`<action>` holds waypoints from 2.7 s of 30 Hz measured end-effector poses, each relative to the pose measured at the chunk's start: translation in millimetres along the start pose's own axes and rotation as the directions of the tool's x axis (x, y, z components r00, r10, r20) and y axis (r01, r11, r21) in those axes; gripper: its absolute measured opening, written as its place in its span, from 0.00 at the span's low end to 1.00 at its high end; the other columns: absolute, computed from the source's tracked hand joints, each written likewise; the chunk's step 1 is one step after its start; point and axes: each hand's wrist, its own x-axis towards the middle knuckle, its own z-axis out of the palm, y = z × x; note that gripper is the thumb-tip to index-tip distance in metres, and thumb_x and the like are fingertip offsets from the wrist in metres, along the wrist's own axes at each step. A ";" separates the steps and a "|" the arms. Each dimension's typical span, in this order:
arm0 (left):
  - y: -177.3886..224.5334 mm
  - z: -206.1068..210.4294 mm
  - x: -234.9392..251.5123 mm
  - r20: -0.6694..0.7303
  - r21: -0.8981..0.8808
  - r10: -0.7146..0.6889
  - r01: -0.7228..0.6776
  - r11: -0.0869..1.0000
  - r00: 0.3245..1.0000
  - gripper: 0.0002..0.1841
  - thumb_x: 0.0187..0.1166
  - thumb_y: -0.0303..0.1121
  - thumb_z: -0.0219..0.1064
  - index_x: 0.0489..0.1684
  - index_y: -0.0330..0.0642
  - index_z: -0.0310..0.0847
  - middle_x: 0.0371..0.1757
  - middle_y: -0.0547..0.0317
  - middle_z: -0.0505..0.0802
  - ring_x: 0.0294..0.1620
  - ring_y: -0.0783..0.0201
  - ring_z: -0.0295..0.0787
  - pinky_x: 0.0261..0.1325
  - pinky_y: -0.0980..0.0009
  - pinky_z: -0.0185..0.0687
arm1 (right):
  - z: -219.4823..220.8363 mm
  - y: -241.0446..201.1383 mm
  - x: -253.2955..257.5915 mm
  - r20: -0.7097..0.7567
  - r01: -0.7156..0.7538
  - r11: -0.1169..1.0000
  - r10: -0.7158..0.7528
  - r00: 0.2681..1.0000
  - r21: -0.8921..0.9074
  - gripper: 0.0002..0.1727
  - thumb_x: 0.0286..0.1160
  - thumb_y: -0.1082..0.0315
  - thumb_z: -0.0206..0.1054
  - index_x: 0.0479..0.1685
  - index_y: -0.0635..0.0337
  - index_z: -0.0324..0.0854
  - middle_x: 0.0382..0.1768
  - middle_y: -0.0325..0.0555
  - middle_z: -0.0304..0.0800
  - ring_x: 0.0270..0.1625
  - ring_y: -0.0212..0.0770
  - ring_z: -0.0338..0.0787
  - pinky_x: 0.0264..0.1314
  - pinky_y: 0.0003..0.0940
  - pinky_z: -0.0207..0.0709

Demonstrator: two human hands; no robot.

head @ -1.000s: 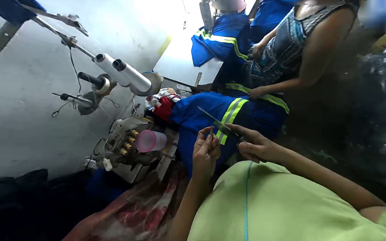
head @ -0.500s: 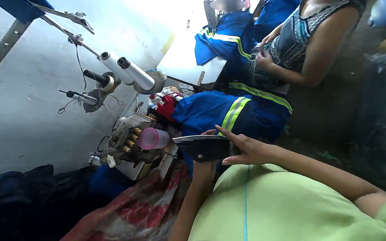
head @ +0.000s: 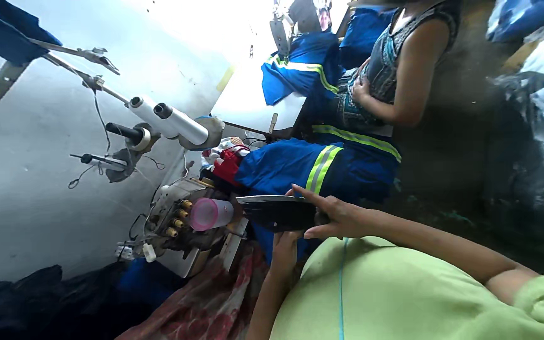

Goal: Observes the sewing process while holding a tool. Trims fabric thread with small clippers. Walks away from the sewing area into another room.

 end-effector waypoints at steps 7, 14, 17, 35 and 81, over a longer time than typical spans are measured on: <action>-3.7 -4.1 -3.2 0.040 0.132 0.016 -0.021 0.991 0.999 0.23 0.73 0.56 0.72 0.55 0.51 0.79 0.47 0.86 0.92 0.55 0.89 0.85 0.64 0.82 0.81 | -1.4 -2.2 -0.7 -0.011 0.038 0.999 -0.038 0.999 -0.020 0.50 0.76 0.60 0.74 0.93 0.66 0.45 0.43 0.57 0.86 0.28 0.28 0.79 0.32 0.22 0.74; -8.6 15.7 9.2 -0.066 0.228 0.108 -0.090 0.969 0.992 0.28 0.90 0.52 0.52 0.69 0.31 0.68 0.54 0.79 0.91 0.60 0.88 0.85 0.70 0.80 0.80 | -0.1 1.8 0.9 -0.048 0.061 0.992 -0.066 0.997 -0.106 0.51 0.74 0.59 0.75 0.93 0.67 0.46 0.39 0.60 0.87 0.29 0.40 0.83 0.36 0.35 0.81; -8.6 26.2 10.1 -0.182 0.229 0.111 -0.068 0.971 0.977 0.20 0.92 0.37 0.47 0.62 0.24 0.68 0.49 0.75 0.91 0.56 0.89 0.85 0.66 0.81 0.80 | -0.4 5.1 0.9 -0.054 0.070 0.991 -0.077 0.996 -0.116 0.51 0.74 0.60 0.75 0.94 0.63 0.46 0.39 0.61 0.88 0.28 0.44 0.84 0.36 0.40 0.81; -19.9 31.8 15.8 -0.229 0.150 0.180 -0.148 0.978 0.957 0.13 0.91 0.30 0.45 0.62 0.34 0.71 0.47 0.79 0.93 0.53 0.86 0.89 0.63 0.80 0.85 | -1.7 6.3 -2.9 -0.115 0.109 0.952 -0.147 0.982 -0.287 0.50 0.71 0.57 0.77 0.92 0.62 0.53 0.30 0.63 0.88 0.29 0.56 0.88 0.39 0.51 0.82; -20.0 26.6 19.9 0.008 0.101 0.114 -0.115 0.988 0.993 0.26 0.84 0.42 0.64 0.75 0.33 0.70 0.63 0.72 0.90 0.64 0.84 0.84 0.71 0.79 0.78 | -6.1 10.6 -10.0 -0.101 0.039 0.980 -0.060 0.993 -0.195 0.53 0.73 0.54 0.75 0.93 0.66 0.45 0.29 0.62 0.85 0.30 0.54 0.85 0.40 0.50 0.81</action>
